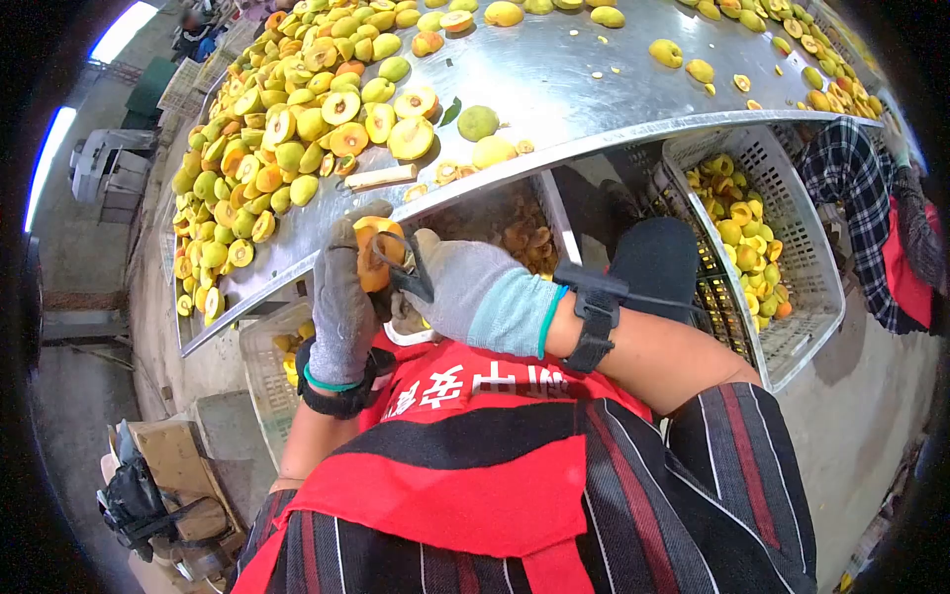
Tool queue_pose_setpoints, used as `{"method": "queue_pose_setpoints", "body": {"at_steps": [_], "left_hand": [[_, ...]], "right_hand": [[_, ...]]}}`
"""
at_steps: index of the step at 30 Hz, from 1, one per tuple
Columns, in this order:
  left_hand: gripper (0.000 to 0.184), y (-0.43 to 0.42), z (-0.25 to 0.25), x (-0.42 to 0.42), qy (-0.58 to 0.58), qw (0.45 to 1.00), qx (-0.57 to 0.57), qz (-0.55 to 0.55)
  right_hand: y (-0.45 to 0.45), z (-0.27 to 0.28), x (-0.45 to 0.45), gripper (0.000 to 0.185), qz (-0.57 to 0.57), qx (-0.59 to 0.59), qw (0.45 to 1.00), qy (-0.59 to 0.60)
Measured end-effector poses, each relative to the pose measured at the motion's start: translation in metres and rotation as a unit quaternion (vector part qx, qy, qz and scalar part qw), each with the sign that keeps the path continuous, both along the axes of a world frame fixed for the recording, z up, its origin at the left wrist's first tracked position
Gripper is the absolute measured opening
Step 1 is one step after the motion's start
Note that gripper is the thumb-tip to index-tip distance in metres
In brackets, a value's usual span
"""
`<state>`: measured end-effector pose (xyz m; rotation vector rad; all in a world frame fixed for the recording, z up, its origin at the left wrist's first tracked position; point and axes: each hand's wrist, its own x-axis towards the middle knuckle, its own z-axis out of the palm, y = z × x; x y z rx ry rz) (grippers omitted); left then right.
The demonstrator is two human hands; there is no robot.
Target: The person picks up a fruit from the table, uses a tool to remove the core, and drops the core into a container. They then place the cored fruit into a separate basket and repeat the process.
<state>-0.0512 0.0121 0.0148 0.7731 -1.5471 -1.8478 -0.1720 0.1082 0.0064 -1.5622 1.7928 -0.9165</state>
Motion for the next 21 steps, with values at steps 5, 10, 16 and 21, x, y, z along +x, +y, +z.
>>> {"method": "queue_pose_setpoints", "body": {"at_steps": [5, 10, 16, 21], "left_hand": [[0.046, 0.004, -0.006, -0.008, 0.132, 0.988, 0.078, 0.006], [0.047, 0.008, 0.0, -0.006, 0.005, 0.995, -0.101, 0.014], [0.043, 0.008, 0.002, -0.007, -0.034, 0.956, -0.289, 0.043], [0.038, 0.006, 0.003, 0.0, -0.074, 0.991, -0.106, -0.027]], "right_hand": [[-0.004, -0.017, 0.01, 0.033, -0.057, -0.149, 0.982, -0.1], [0.0, -0.01, 0.008, 0.031, -0.088, -0.032, 0.968, -0.232], [0.004, 0.0, 0.012, 0.03, -0.051, 0.005, 0.956, -0.289], [0.007, -0.001, 0.005, 0.032, -0.011, 0.061, 0.997, -0.045]]}}
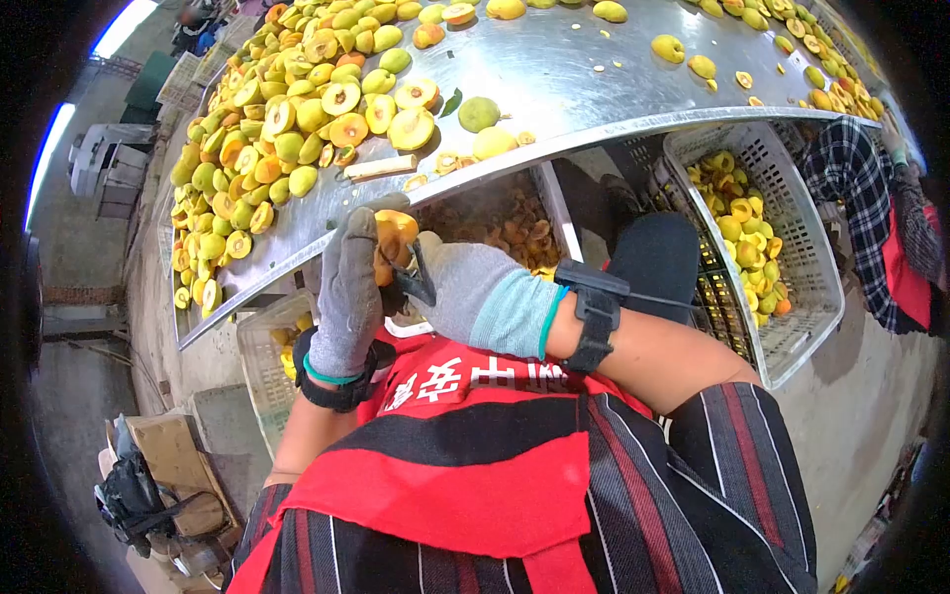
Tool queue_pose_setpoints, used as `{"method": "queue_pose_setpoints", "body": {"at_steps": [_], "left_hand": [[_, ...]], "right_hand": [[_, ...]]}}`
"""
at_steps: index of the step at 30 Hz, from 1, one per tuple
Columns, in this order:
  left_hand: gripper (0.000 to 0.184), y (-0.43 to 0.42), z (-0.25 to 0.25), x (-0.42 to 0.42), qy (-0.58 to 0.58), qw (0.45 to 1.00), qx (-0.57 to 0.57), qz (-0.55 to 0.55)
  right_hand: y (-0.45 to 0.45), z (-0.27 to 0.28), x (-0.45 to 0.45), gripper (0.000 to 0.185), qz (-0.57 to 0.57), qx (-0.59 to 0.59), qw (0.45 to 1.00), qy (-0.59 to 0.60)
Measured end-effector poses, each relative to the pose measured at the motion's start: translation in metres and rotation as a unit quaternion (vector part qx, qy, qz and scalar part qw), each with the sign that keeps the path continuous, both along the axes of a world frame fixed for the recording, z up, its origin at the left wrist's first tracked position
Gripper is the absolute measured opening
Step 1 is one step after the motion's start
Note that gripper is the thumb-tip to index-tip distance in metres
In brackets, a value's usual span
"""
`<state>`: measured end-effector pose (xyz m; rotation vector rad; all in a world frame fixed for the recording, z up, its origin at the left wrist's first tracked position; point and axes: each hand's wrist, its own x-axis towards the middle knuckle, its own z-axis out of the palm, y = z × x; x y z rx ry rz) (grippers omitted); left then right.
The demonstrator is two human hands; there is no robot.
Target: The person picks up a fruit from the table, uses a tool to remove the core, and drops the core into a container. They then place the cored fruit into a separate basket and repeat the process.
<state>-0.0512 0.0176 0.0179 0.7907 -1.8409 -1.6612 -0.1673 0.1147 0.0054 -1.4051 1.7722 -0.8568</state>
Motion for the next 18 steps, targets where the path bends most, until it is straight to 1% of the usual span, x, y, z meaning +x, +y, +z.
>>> {"method": "queue_pose_setpoints", "body": {"at_steps": [1, 2, 4, 5, 6, 7, 8, 10, 11, 12, 13, 14, 15, 16, 17, 18], "left_hand": [[0.037, 0.0, -0.004, 0.0, 0.013, 0.999, 0.031, 0.006], [0.036, -0.001, -0.008, 0.0, 0.027, 0.998, 0.06, 0.012], [0.032, -0.008, -0.011, 0.006, 0.028, 0.999, 0.046, 0.009], [0.034, -0.017, -0.009, 0.008, -0.016, 0.992, -0.091, -0.09], [0.036, -0.025, -0.008, 0.009, -0.058, 0.955, -0.224, -0.186], [0.034, -0.028, -0.002, 0.007, -0.089, 0.953, -0.194, -0.216], [0.034, -0.028, -0.004, 0.007, -0.089, 0.953, -0.193, -0.215], [0.034, -0.026, -0.005, 0.003, -0.094, 0.984, -0.059, -0.142], [0.03, -0.024, -0.001, 0.002, -0.108, 0.986, -0.035, -0.124], [0.03, -0.022, 0.005, 0.0, -0.108, 0.986, -0.034, -0.124], [0.031, -0.021, 0.01, -0.001, -0.11, 0.984, -0.06, -0.13], [0.031, -0.019, 0.011, -0.001, -0.113, 0.981, -0.086, -0.133], [0.031, -0.018, 0.009, -0.003, -0.112, 0.981, -0.085, -0.13], [0.031, -0.019, 0.006, -0.005, -0.161, 0.978, -0.029, -0.129], [0.032, -0.02, 0.002, -0.007, -0.209, 0.969, 0.026, -0.127], [0.032, -0.024, -0.005, -0.005, -0.209, 0.969, 0.026, -0.127]], "right_hand": [[0.0, -0.002, -0.001, 0.034, 0.028, 0.0, 0.998, 0.049], [-0.003, -0.007, -0.003, 0.034, 0.029, -0.002, 0.998, 0.05], [-0.006, -0.019, -0.007, 0.039, 0.134, -0.123, 0.982, 0.044], [-0.005, -0.022, -0.009, 0.039, 0.135, -0.122, 0.982, 0.044], [-0.003, -0.022, -0.01, 0.038, 0.139, -0.063, 0.988, 0.031], [-0.001, -0.022, -0.011, 0.037, 0.143, -0.004, 0.99, 0.017], [-0.003, -0.029, -0.008, 0.037, 0.144, -0.003, 0.989, 0.017], [-0.011, -0.033, -0.002, 0.035, 0.118, -0.067, 0.99, 0.05], [-0.01, -0.031, -0.006, 0.035, 0.118, -0.067, 0.989, 0.05], [-0.008, 0.002, -0.01, 0.035, 0.119, 0.066, 0.984, -0.114], [-0.007, 0.019, -0.012, 0.036, 0.115, 0.196, 0.935, -0.273], [-0.007, 0.008, -0.01, 0.036, 0.116, 0.198, 0.934, -0.272], [-0.007, -0.015, -0.007, 0.036, 0.11, 0.093, 0.976, -0.164], [-0.007, -0.036, -0.003, 0.037, 0.1, -0.016, 0.993, -0.054], [-0.007, -0.047, 0.0, 0.038, 0.103, -0.075, 0.991, 0.041], [-0.007, -0.042, -0.001, 0.038, 0.103, -0.075, 0.991, 0.042]]}}
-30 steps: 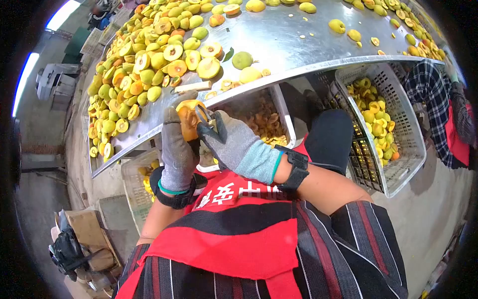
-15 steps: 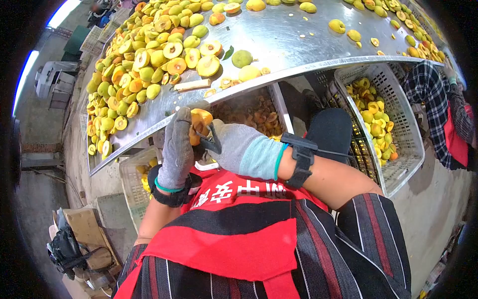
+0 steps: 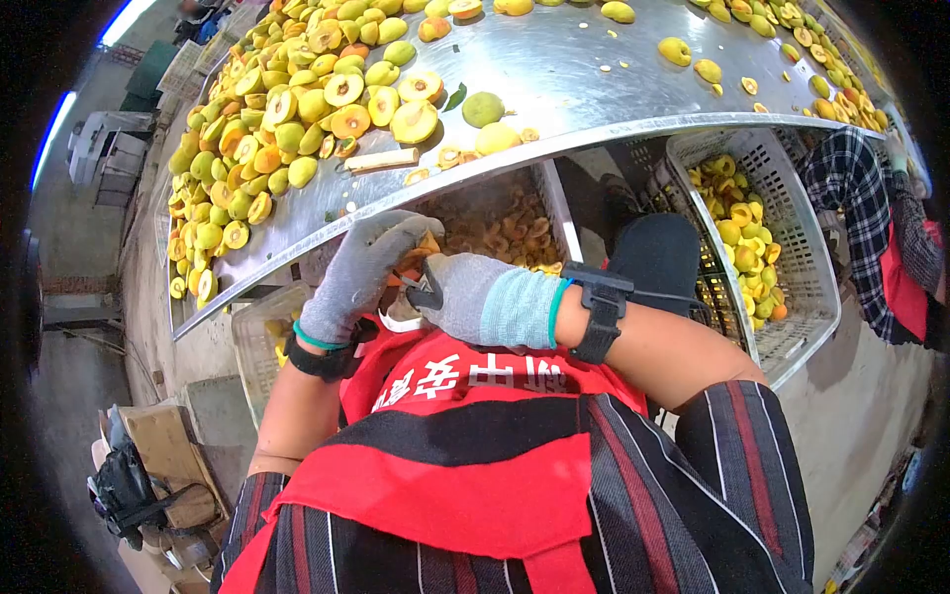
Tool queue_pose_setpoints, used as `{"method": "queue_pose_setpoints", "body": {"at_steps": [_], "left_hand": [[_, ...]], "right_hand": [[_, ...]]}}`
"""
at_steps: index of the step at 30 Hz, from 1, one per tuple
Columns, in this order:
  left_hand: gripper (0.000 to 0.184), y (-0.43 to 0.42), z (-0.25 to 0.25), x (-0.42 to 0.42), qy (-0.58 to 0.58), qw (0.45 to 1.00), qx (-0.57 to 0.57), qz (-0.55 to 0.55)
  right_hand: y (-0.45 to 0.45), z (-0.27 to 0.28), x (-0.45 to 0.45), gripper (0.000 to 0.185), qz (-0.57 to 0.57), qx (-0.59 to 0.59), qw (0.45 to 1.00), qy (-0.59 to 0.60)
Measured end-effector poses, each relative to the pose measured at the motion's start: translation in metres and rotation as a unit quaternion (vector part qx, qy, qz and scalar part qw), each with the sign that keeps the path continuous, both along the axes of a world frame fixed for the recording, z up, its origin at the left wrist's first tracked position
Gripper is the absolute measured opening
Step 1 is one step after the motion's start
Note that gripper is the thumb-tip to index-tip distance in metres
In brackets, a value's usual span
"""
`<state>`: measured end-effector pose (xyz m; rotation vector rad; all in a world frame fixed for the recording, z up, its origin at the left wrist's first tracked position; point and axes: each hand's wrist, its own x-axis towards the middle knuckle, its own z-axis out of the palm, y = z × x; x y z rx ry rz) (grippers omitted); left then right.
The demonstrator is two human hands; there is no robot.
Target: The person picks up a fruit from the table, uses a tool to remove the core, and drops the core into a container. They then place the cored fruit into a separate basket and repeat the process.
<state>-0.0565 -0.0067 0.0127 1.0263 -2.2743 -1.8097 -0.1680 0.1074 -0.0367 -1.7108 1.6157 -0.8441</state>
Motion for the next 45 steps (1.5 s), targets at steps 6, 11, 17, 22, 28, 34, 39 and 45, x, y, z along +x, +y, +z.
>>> {"method": "queue_pose_setpoints", "body": {"at_steps": [6, 11, 17, 22, 28, 34, 39, 45], "left_hand": [[0.036, 0.001, -0.021, 0.0, 0.144, 0.986, 0.081, 0.02], [0.049, 0.003, -0.023, -0.007, 0.235, 0.938, 0.243, 0.076], [0.053, 0.014, -0.023, -0.022, 0.277, 0.823, 0.4, 0.293], [0.056, -0.009, -0.018, 0.022, 0.254, 0.871, 0.347, 0.236], [0.035, -0.068, 0.018, 0.167, -0.089, 0.949, -0.215, 0.21], [0.04, -0.055, 0.045, 0.037, 0.025, 0.957, -0.252, 0.14], [0.037, -0.055, 0.002, -0.113, -0.056, 0.915, -0.385, -0.108], [0.039, -0.053, -0.022, -0.158, -0.173, 0.846, -0.445, -0.238]], "right_hand": [[0.006, 0.034, -0.014, 0.035, 0.057, 0.291, 0.853, -0.43], [0.008, 0.022, -0.013, 0.03, 0.072, 0.253, 0.675, -0.689], [0.014, 0.011, -0.011, 0.03, 0.109, 0.239, 0.521, -0.812], [0.016, -0.004, -0.026, 0.032, 0.03, 0.237, 0.443, -0.864], [0.032, -0.013, -0.037, 0.031, 0.002, 0.222, 0.459, -0.86], [0.028, -0.021, -0.037, 0.031, 0.013, 0.205, 0.499, -0.842], [0.028, -0.029, -0.04, 0.034, -0.013, 0.222, 0.514, -0.828], [0.028, -0.039, -0.047, 0.033, -0.055, 0.214, 0.502, -0.836]]}}
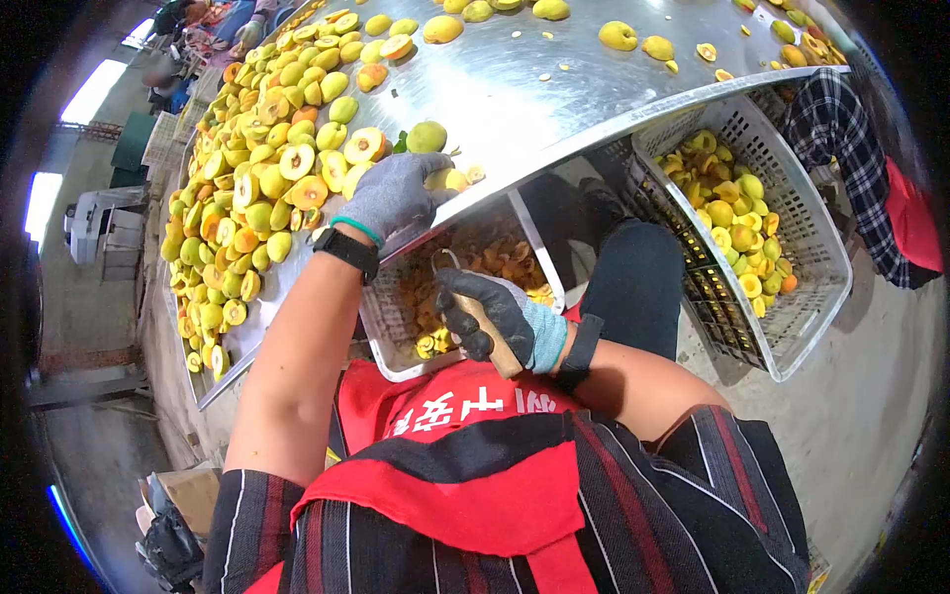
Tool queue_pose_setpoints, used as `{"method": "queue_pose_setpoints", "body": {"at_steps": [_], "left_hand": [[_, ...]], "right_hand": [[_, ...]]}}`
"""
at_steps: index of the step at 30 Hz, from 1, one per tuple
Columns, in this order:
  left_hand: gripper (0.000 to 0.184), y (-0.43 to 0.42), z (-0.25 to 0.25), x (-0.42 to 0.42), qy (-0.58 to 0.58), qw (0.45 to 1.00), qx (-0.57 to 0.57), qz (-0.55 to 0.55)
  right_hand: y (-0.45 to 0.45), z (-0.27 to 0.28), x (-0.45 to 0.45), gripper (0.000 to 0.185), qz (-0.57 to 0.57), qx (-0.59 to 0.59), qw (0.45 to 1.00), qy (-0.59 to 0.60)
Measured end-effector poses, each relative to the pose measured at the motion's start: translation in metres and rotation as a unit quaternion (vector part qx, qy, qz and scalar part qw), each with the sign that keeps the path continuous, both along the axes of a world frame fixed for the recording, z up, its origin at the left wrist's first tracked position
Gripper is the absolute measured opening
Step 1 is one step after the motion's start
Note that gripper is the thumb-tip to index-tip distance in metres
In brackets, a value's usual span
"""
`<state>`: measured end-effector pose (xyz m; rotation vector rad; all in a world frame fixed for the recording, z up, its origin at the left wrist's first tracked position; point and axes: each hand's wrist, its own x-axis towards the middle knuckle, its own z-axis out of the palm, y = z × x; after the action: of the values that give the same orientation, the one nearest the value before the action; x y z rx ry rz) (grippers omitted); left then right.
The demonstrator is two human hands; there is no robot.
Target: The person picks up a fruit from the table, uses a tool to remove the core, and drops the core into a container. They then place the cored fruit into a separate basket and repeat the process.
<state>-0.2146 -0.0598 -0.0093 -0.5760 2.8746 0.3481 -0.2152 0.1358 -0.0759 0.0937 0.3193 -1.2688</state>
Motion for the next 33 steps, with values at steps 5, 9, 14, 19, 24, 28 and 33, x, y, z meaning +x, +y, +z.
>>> {"method": "queue_pose_setpoints", "body": {"at_steps": [5, 9, 14, 19, 24, 28, 33], "left_hand": [[0.044, -0.012, -0.009, -0.003, 0.005, 0.999, 0.049, -0.012], [0.059, -0.036, -0.014, 0.019, 0.115, 0.945, 0.255, 0.169], [0.052, -0.036, -0.014, 0.032, 0.149, 0.952, 0.24, 0.12], [0.043, -0.018, -0.008, 0.012, -0.011, 0.998, 0.069, 0.004], [0.056, -0.025, -0.013, 0.023, 0.076, 0.978, 0.163, 0.108], [0.051, -0.037, -0.007, 0.038, 0.226, 0.848, 0.419, 0.232], [0.048, -0.026, 0.0, 0.081, 0.312, 0.537, 0.762, 0.182]], "right_hand": [[-0.005, 0.003, 0.0, 0.033, -0.025, -0.016, 0.999, 0.014], [-0.004, -0.003, -0.002, 0.034, -0.035, -0.017, 0.999, -0.005], [-0.008, -0.012, 0.001, 0.032, -0.038, -0.04, 0.998, 0.005], [-0.007, -0.012, 0.007, 0.03, -0.05, -0.037, 0.997, 0.035], [-0.006, -0.013, -0.001, 0.034, -0.045, -0.016, 0.999, 0.026], [-0.006, -0.012, 0.0, 0.034, -0.064, -0.021, 0.998, 0.02], [0.001, 0.012, -0.004, 0.026, -0.105, -0.054, 0.976, 0.183]]}}
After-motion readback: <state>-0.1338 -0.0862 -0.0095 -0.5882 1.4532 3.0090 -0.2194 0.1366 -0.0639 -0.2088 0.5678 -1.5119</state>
